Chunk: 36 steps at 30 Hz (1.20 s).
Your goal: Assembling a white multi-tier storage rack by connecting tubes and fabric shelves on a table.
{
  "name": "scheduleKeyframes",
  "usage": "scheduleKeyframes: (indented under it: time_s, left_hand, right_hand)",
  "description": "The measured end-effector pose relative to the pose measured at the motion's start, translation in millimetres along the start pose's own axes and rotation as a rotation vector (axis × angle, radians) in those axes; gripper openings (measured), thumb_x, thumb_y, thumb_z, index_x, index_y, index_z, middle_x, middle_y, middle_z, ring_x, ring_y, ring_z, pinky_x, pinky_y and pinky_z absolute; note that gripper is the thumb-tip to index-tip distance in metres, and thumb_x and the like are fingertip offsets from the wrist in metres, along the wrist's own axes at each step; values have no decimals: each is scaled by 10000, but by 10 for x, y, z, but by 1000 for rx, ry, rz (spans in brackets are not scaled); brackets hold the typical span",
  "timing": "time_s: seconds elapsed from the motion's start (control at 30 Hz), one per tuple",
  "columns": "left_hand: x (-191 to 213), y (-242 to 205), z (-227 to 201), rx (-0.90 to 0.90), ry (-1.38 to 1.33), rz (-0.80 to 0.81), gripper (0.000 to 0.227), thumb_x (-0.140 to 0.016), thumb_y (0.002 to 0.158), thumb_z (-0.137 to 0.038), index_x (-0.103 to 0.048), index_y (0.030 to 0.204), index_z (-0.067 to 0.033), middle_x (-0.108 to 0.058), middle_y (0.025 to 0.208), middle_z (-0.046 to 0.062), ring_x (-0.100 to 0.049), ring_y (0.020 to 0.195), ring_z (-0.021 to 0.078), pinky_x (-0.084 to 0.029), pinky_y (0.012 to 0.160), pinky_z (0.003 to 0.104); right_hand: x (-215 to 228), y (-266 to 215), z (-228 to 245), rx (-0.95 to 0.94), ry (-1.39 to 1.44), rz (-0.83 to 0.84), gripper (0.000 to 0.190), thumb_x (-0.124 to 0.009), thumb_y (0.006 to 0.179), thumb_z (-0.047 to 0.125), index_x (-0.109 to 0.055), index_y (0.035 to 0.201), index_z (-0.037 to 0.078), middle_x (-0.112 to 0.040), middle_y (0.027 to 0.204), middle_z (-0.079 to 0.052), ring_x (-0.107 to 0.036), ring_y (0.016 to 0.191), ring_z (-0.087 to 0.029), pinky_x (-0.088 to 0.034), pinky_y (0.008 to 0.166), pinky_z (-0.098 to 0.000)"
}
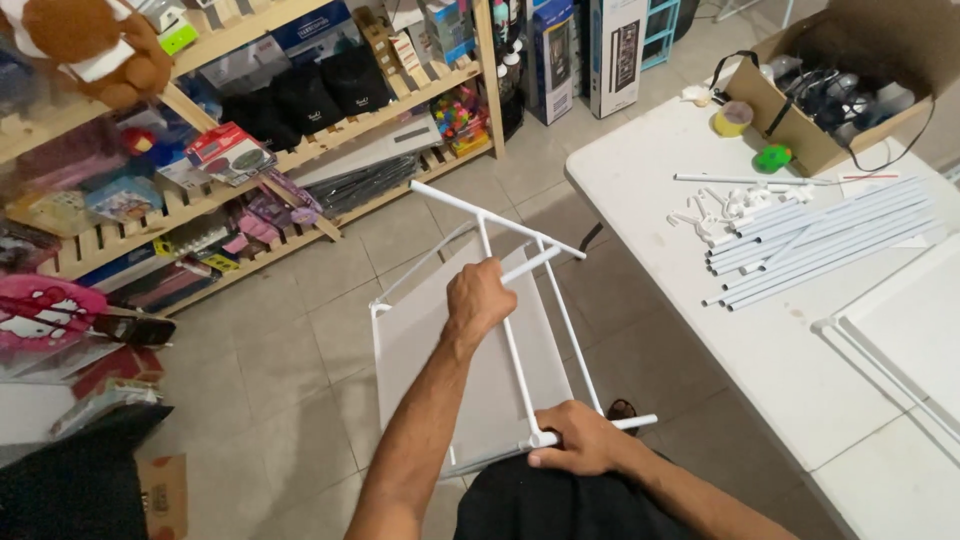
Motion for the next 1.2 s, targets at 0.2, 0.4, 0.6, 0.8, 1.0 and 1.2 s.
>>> scheduleKeyframes:
  time_s: [0.2, 0.4, 0.6, 0.8, 1.0, 1.2]
  left_hand:
    - [-49, -29, 540, -144, -17, -182, 178, -564, 741, -51, -491, 897, -95, -629, 697, 128, -597, 607, 410, -477, 547, 529]
    - [386, -421, 588, -232, -111, -61, 167, -633, 808, -70, -547, 950, -95, -727, 885, 238, -725, 879, 489, -544, 762, 557]
    - [414, -395, 902, -96, -178, -99, 302, -651, 829, -125, -587, 1123, -142, -734, 1020, 255, -701, 1020, 501, -530, 885, 562]
    - [488, 187, 1936, 69, -110, -131, 575, -706, 797, -120, -597, 1361, -91, -718, 1141, 290, -682, 1123, 475, -527, 970, 572]
    - [784, 32, 1935, -144, -35, -102, 587, -670, 808, -90, -627, 1393, -95, -743, 1100, 235, -704, 1055, 451, -532, 923, 569]
    - [716, -105, 1428, -545, 103, -107, 607, -654, 808, -73, -593, 1410, -124, -741, 1135, 240, -711, 1036, 459, -557, 898, 582]
  right_hand:
    - [-162, 210, -501, -311, -45, 248, 707, -826, 698, 612, -601, 1157, 123, -684, 978, -50, -657, 828, -233, -505, 732, -374]
    - [365, 256, -167, -276, 166, 12, 402, -859, 848, 247, -687, 1111, -4, -760, 982, -251, -730, 1007, -421, -564, 935, -531]
    - [1078, 223, -557, -497, 77, -434, 280, -808, 898, 224, -736, 1062, 8, -726, 828, -206, -708, 797, -314, -568, 776, -462]
    - [1108, 268, -388, -500, 104, -449, 234, -811, 894, 209, -734, 1022, 28, -689, 754, -150, -638, 723, -255, -533, 698, -409]
    - [920, 278, -201, -536, 76, -292, 292, -797, 885, 234, -720, 1090, 41, -777, 931, -222, -736, 873, -341, -582, 798, -485]
    - [1101, 610, 111, -363, -59, -394, 523, -795, 889, 297, -621, 1300, 24, -699, 1229, -232, -694, 1121, -401, -597, 922, -486]
Point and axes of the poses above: each hand's wrist, its own y-axis towards the middle knuckle, its own x-axis out of the back of the hand, z = x × y, the point moved 3 cm from there along y, towards the middle knuckle
